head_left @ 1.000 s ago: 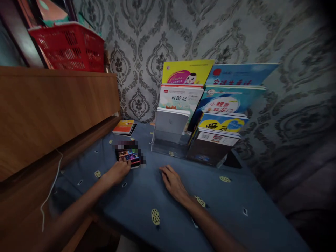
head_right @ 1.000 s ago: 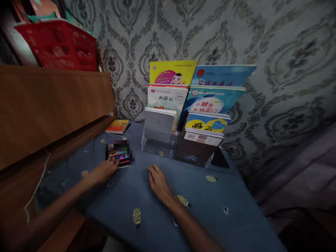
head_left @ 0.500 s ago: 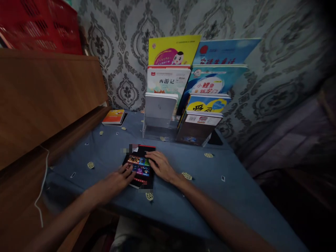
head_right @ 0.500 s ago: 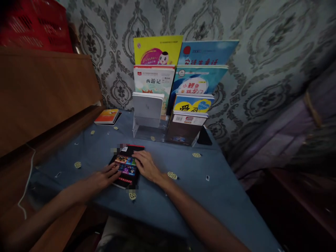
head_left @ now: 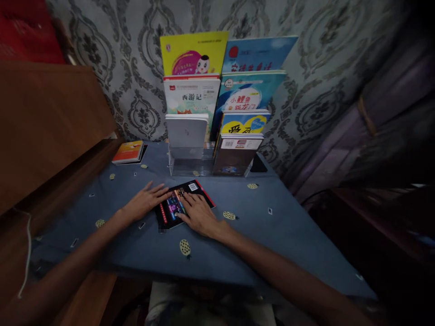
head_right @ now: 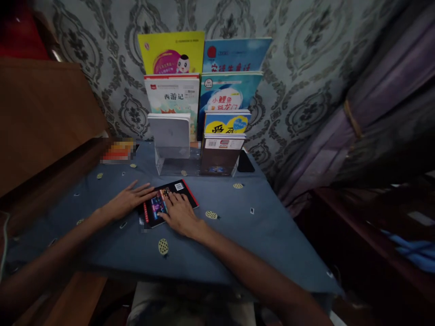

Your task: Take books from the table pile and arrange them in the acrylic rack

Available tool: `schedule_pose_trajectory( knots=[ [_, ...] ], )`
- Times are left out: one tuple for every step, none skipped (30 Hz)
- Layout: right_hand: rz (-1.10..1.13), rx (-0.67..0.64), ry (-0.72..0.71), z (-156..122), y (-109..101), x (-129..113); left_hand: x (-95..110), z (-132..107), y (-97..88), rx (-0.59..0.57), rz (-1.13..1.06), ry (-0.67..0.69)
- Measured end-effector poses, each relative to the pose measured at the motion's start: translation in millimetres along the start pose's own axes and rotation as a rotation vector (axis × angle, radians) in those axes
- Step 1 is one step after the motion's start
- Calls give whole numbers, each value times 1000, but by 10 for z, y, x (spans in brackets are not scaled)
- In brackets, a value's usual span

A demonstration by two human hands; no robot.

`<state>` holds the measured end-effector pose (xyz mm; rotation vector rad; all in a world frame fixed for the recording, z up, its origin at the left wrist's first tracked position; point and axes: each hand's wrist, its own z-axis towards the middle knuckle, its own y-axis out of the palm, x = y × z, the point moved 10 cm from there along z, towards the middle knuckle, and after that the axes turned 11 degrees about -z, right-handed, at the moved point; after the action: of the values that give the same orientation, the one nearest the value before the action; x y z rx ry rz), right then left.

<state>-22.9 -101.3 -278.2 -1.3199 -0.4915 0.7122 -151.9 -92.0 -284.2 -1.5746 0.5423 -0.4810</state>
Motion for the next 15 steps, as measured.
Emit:
schedule_pose_trajectory(
  knots=[
    [0, 15, -1, -2, -30, -6, -48, 38, -16, 22, 25, -10],
    [-1, 24, -4, 5, -53, -6, -91, 77, -34, 42, 45, -24],
    [-2, 29, -8, 21, -67, 4, -128, 115, -53, 58, 63, -42],
    [-3, 29, -14, 46, -73, 22, -158, 152, -71, 69, 81, -62],
    [-1, 27, -25, 78, -74, 45, -182, 186, -85, 76, 96, -85],
    [6, 27, -41, 114, -74, 71, -197, 216, -95, 79, 107, -106],
    [20, 31, -59, 152, -74, 100, -204, 243, -103, 79, 112, -124],
    [39, 38, -80, 188, -74, 130, -204, 265, -109, 79, 112, -139],
    [59, 44, -98, 222, -72, 166, -196, 283, -111, 75, 109, -150],
    [76, 46, -111, 250, -63, 209, -185, 298, -110, 69, 104, -158],
    [88, 42, -115, 272, -47, 261, -172, 308, -108, 64, 98, -165],
    [95, 32, -110, 287, -23, 322, -161, 316, -107, 60, 92, -171],
    [98, 23, -96, 294, 2, 394, -153, 320, -106, 59, 83, -179],
    [102, 14, -74, 293, 27, 476, -152, 321, -106, 60, 71, -190],
    [107, 8, -47, 283, 51, 565, -158, 321, -106, 64, 57, -204]
  ],
)
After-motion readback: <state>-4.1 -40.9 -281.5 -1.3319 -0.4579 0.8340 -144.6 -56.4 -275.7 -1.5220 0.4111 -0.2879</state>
